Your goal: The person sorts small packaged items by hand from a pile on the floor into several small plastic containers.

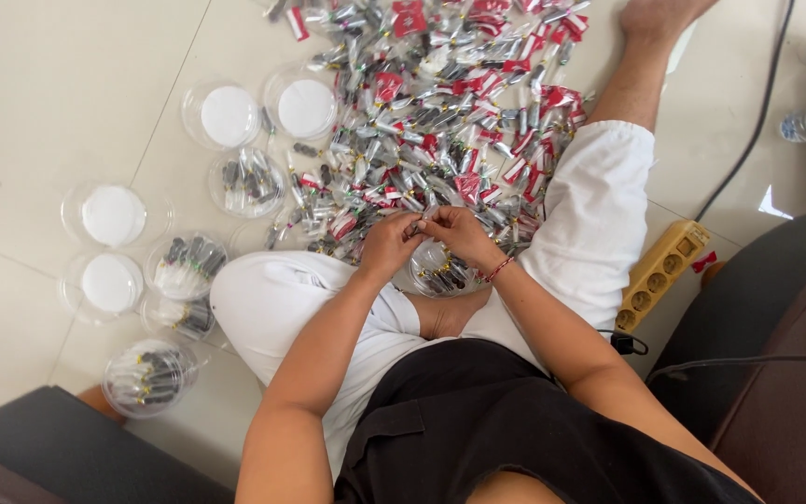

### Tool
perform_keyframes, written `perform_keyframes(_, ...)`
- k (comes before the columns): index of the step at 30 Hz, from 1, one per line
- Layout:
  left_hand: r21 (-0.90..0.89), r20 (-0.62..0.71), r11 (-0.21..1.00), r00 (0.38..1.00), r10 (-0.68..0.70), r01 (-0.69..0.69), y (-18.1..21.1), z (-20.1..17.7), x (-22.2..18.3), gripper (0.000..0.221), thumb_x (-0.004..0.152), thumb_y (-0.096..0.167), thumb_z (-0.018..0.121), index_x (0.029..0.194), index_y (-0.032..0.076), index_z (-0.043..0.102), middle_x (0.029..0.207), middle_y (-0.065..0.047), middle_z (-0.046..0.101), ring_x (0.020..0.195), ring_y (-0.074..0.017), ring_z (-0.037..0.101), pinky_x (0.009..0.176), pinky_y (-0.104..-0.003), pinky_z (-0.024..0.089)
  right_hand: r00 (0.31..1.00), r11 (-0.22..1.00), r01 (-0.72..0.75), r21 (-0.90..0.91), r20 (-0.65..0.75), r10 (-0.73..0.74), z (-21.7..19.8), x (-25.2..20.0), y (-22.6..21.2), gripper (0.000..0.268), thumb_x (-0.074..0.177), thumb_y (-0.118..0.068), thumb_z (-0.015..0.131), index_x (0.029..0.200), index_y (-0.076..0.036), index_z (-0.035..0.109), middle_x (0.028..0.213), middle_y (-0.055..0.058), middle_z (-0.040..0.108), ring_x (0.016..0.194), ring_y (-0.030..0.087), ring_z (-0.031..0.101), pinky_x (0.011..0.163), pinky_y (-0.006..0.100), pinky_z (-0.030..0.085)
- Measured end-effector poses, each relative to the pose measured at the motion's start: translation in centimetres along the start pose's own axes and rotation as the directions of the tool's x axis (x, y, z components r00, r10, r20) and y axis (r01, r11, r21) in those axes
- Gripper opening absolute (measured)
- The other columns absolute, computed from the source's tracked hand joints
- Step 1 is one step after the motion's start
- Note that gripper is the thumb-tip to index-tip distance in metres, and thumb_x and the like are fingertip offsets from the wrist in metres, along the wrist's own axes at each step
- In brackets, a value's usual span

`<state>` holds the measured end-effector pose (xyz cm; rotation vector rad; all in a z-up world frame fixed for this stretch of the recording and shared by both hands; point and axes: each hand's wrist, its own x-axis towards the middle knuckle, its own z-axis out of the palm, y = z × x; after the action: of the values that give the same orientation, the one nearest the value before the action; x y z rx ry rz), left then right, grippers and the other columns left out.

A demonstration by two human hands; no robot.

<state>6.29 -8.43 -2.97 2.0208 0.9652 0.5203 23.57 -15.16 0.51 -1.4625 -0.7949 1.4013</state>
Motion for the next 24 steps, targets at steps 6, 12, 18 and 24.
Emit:
perform_keyframes(6,-0.183,-0.008,0.983,0.999,-0.032,0.030,-0.2,-0.2,-0.6,0.041,0.079,0.011,0.086,0.119,0.009,0.075,0.077,-0.009,0.071,0.071,-0.0233,0.073,0.061,-0.033,0.058,0.999,0.997,0.039,0.059,0.010,-0.040,0.9,-1.2,-1.6,0.015,0.094,-0.016,0.078,0.086,-0.006,0.070,0.075,0.002,0.071,0.071,0.006,0.064,0.065,0.017,0.049)
perform_keyframes(12,-0.148,-0.086,0.984,0.992,0.087,-0.099,3.6,-1.8,-1.6,0.055,0.074,0.007,0.087,0.127,0.008,0.072,0.076,-0.014,0.072,0.071,-0.0291,0.072,0.065,-0.038,0.058,0.999,0.990,0.048,0.134,-0.014,-0.047,-0.3,-1.8,0.6,0.017,0.089,-0.014,0.082,0.083,-0.006,0.068,0.076,0.002,0.070,0.072,0.008,0.067,0.064,0.016,0.051)
perform_keyframes(18,-0.083,-0.141,0.983,0.979,0.151,-0.163,3.8,-1.3,-2.7,0.055,0.075,0.008,0.087,0.127,0.005,0.071,0.077,-0.015,0.071,0.073,-0.0306,0.070,0.069,-0.038,0.057,0.993,0.989,0.114,0.093,-0.029,-0.112,0.0,-2.2,1.6,0.017,0.087,-0.016,0.084,0.084,-0.006,0.070,0.075,0.002,0.069,0.071,0.008,0.068,0.063,0.017,0.051)
perform_keyframes(24,-0.194,-0.165,0.974,0.983,0.082,-0.114,2.8,-0.8,-4.5,0.049,0.073,0.005,0.085,0.121,0.006,0.074,0.077,-0.013,0.068,0.070,-0.0231,0.067,0.064,-0.032,0.055,0.988,0.989,0.151,0.003,0.018,-0.151,0.5,-3.5,2.4,0.014,0.092,-0.018,0.077,0.086,-0.008,0.070,0.076,0.000,0.065,0.074,0.009,0.061,0.066,0.019,0.048)
